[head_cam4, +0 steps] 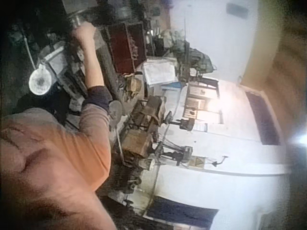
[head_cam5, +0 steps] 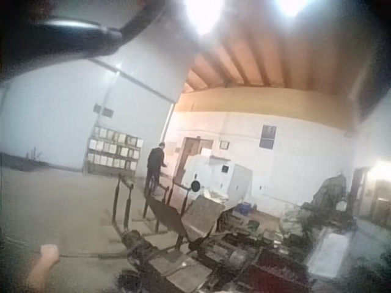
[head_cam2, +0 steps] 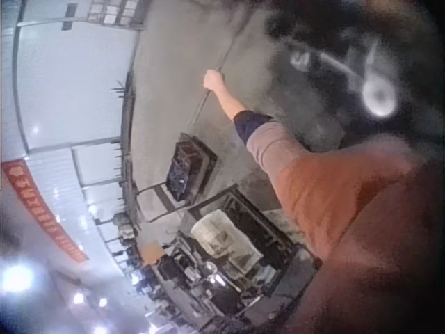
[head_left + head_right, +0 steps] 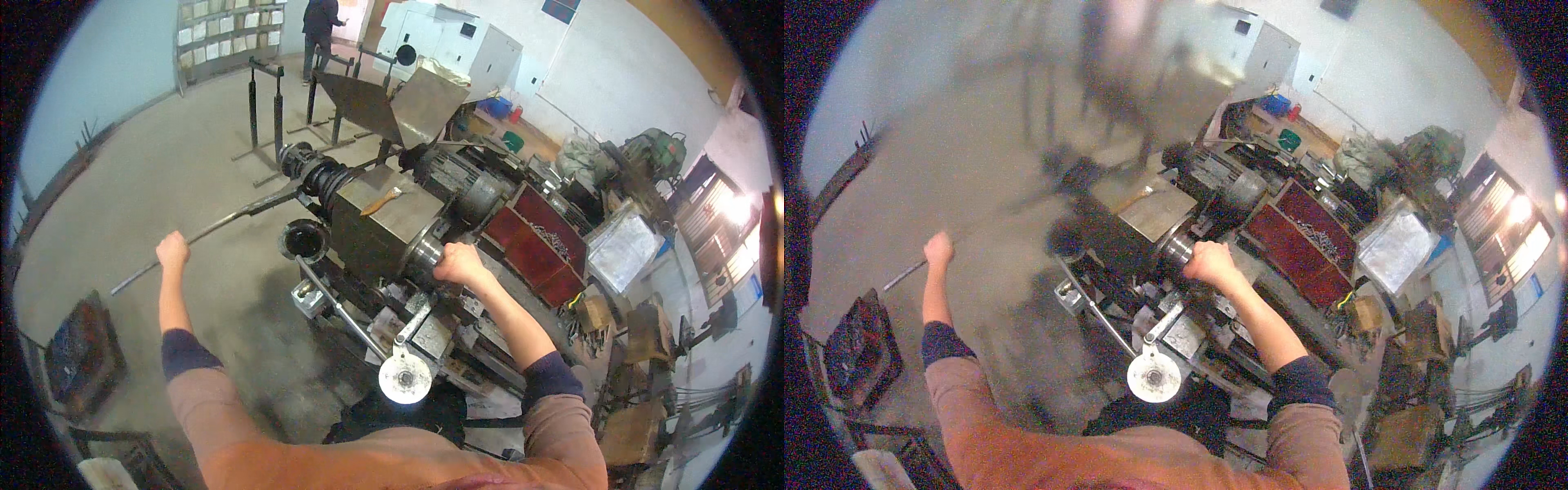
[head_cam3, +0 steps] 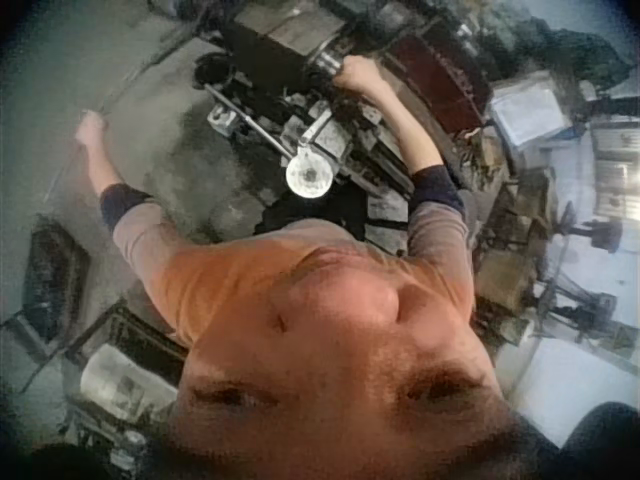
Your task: The person operates a metal lathe, repeatedly inserting a small metal rod into the chuck, turning the machine on, and using a cutting tool to machine the rod. After each cut, the person removes the rod and places it into a container, then repeats the process with a new rod.
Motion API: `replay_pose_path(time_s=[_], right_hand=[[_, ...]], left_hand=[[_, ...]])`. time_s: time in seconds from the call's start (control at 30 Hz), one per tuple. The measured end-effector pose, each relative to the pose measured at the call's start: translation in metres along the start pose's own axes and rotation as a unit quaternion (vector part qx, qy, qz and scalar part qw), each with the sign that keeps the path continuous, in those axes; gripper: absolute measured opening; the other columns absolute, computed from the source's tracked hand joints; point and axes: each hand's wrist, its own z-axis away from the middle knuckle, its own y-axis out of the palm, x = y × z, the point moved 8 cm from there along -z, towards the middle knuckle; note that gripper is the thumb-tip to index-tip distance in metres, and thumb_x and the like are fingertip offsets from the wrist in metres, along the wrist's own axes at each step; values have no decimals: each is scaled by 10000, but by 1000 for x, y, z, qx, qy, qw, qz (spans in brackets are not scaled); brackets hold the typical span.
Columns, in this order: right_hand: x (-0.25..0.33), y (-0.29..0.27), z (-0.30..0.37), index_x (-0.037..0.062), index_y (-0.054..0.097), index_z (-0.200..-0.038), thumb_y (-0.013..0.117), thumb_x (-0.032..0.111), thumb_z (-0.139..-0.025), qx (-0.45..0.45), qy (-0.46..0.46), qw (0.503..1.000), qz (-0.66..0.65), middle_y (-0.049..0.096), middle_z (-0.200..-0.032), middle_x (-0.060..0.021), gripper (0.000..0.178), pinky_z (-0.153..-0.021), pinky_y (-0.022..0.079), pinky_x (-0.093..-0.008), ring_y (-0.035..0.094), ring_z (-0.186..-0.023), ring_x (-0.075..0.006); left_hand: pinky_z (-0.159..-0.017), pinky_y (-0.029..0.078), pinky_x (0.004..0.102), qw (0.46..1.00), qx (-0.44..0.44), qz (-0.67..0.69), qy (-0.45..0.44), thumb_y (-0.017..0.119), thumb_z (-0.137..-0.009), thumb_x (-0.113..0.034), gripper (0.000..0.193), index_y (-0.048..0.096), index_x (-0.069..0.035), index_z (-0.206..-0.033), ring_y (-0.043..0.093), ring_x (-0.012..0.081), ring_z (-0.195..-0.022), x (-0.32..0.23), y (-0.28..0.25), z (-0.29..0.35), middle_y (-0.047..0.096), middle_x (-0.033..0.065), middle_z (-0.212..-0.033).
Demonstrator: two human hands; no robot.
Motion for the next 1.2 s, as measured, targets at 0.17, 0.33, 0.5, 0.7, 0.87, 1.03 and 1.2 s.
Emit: replay_pose_path(time_s=[0.17, 0.33, 0.5, 0.7, 0.87, 1.03, 1.2], right_hand=[[3, -16, 13, 80, 679, -719, 629, 272, -538, -96, -25, 994, 36, 640, -747, -139, 269, -857, 392, -458, 608, -801, -292], [-24, -57, 27, 147, 710, -776, 631, 272, -563, -189, -30, 980, -54, 654, -794, -117, 260, -871, 404, -431, 609, -820, -290], [-62, -76, 44, 114, 705, -833, 611, 239, -552, -119, 35, 975, -185, 656, -788, -136, 322, -751, 495, -348, 638, -762, -283], [-62, -42, 26, 112, 704, -783, 616, 258, -529, -48, -27, 989, -140, 658, -824, -130, 306, -807, 466, -414, 624, -839, -293], [-47, -9, -8, 92, 667, -939, 622, 280, -552, 112, 18, 993, -16, 615, -1048, -148, 432, -867, 402, -513, 539, -1042, -344], [-27, 5, -18, 0, 619, -994, 620, 279, -572, 210, -29, 976, -49, 581, -1106, -175, 506, -825, 461, -374, 573, -999, -286], [-66, -4, -46, 30, 674, -851, 628, 244, -553, 26, 57, 975, -213, 620, -986, -185, 371, -791, 475, -321, 606, -910, -286]], left_hand=[[-685, 502, 395, 999, -11, 48, -1, 560, -736, -158, 161, 629, -83, -861, 630, 288, -805, -19, -28, 63, 646, 129, -849], [-678, 498, 417, 999, 1, 32, 16, 580, -713, -189, 222, 639, -118, -916, 622, 315, -794, -21, -42, 108, 639, 138, -829], [-708, 489, 401, 995, -36, 95, 24, 581, -714, -170, 250, 624, -96, -949, 613, 307, -815, -40, -49, 116, 637, 116, -831], [-709, 470, 350, 889, -85, 400, 208, 552, -717, -85, 182, 627, -20, -870, 611, 273, -792, -142, -71, 185, 631, 135, -849], [-720, 480, 425, 931, 122, 244, 244, 524, -701, -120, 236, 648, -68, -894, 604, 334, -807, -212, 5, 212, 633, 158, -834], [-719, 475, 421, 896, 151, 301, 289, 546, -689, -137, 228, 642, -57, -880, 603, 333, -806, -221, 24, 217, 630, 168, -816], [-718, 476, 404, 881, 197, 341, 261, 568, -669, -113, 224, 647, -46, -868, 605, 328, -776, -211, 28, 215, 630, 172, -785]])
